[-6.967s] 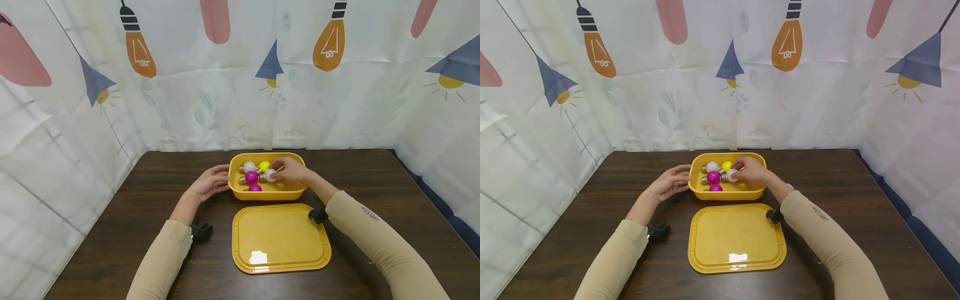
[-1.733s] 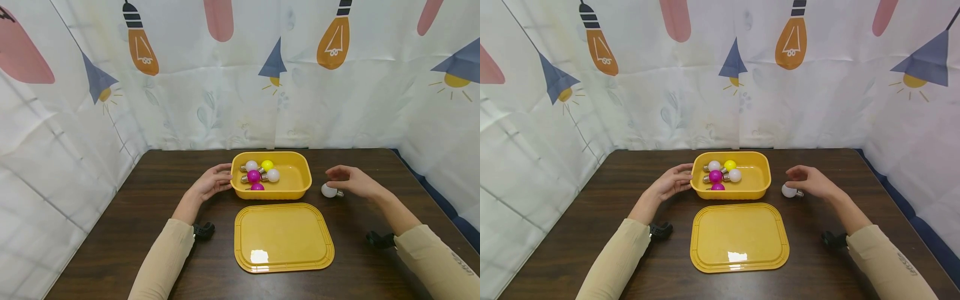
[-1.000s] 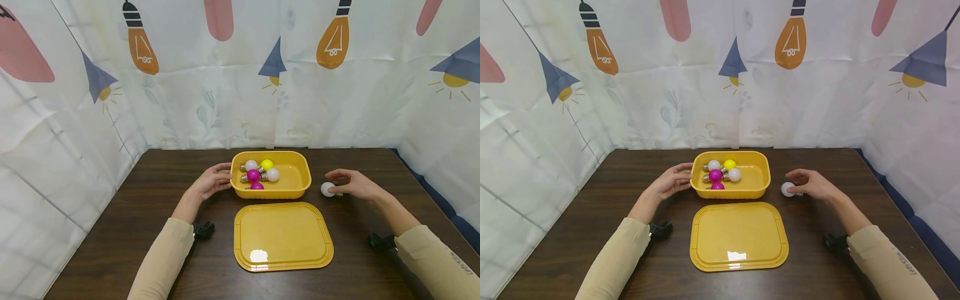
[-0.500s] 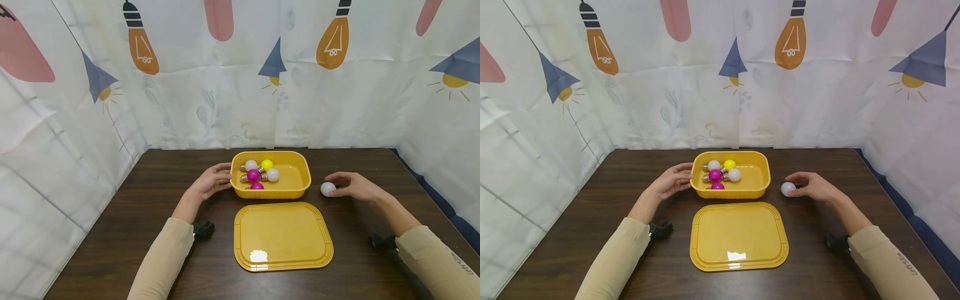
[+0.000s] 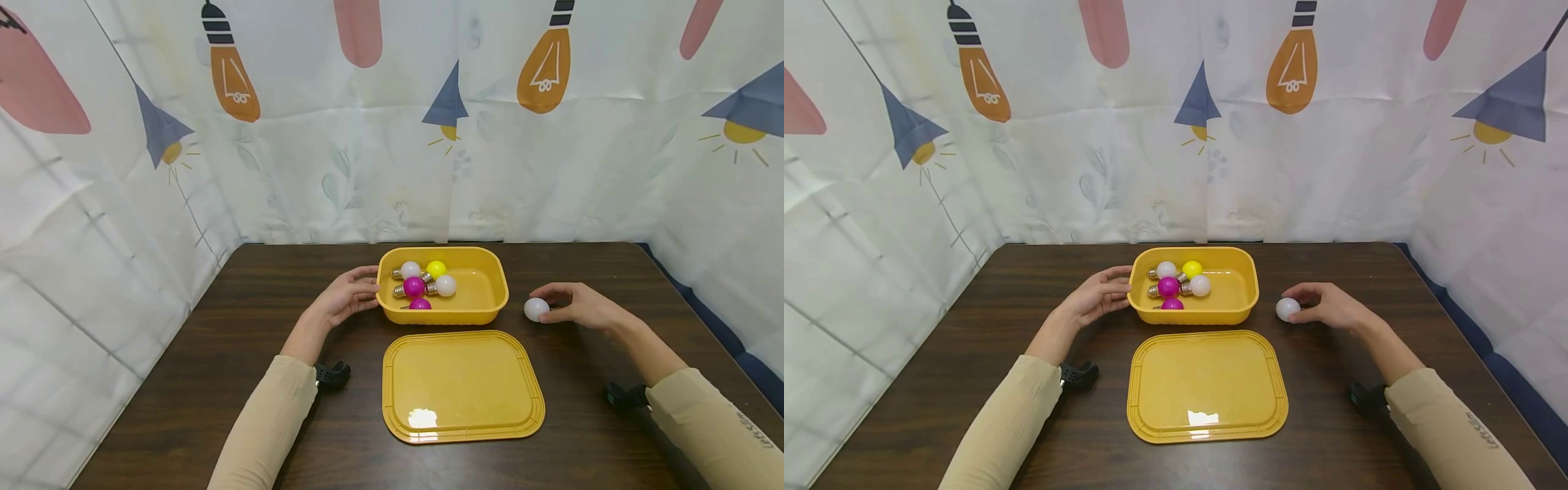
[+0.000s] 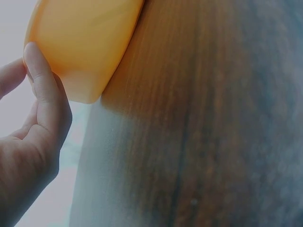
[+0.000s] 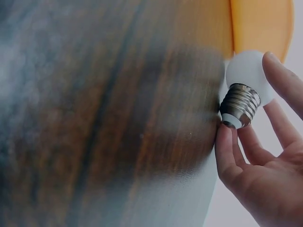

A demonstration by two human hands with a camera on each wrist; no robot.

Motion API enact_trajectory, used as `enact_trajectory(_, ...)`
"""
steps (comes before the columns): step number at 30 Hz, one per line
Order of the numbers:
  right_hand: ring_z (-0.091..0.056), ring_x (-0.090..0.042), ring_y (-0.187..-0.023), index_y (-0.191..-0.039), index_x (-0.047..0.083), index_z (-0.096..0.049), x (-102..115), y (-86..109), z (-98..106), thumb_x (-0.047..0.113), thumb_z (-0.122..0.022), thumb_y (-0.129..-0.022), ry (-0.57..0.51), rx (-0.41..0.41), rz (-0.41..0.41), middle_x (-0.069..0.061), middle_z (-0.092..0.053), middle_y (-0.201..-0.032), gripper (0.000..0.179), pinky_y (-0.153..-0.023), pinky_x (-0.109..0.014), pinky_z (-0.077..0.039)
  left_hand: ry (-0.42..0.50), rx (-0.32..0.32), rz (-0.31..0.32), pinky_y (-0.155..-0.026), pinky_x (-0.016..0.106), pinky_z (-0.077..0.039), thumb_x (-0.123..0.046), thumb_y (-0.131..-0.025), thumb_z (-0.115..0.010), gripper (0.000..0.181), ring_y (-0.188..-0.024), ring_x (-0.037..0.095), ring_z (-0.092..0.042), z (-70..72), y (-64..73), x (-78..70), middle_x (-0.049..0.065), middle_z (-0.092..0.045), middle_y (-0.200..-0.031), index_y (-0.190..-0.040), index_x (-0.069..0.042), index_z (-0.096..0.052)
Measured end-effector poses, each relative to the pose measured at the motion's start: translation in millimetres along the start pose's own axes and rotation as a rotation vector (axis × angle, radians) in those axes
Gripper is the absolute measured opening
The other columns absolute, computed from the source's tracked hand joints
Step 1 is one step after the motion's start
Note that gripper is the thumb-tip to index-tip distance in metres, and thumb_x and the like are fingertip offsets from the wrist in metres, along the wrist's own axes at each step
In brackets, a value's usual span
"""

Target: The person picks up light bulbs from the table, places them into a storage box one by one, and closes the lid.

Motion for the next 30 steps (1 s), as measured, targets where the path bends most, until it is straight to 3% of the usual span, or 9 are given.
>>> enact_trajectory(9,-0.051,-0.035,-0.12,-0.134,0.008,-0.065,0.9,0.0,1.4,0.034,-0.083,-0.089,-0.01,-0.006,-0.008,-0.016,-0.06,-0.135,0.055,-0.097,-0.048,-0.044,-0.004,-0.003,0.0,-0.082,0.03,-0.061,0.001,-0.103,-0.058,0.055,-0.091,0.022,-0.069,-0.2,-0.3,-0.4,0.028,-0.053,-0.137,-0.154,-0.003,-0.039)
enact_trajectory(30,-0.058,-0.031,-0.117,-0.14,0.006,-0.06,6.4,-1.5,3.0,0.029,-0.079,-0.093,-0.09,-0.004,0.035,-0.018,-0.059,-0.139,0.055,-0.091,-0.038,-0.053,-0.013,0.003,0.0,-0.084,0.031,-0.06,0.001,-0.103,-0.058,0.056,-0.094,0.022,-0.069,-0.2,0.0,-1.2,0.029,-0.053,-0.138,-0.154,-0.003,-0.038)
Point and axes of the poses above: each hand's wrist, its own y-axis away from the middle knuckle, its own z-axis out of the back of the hand, x = y × z, the point moved 6 cm from there along -y, towards the middle knuckle
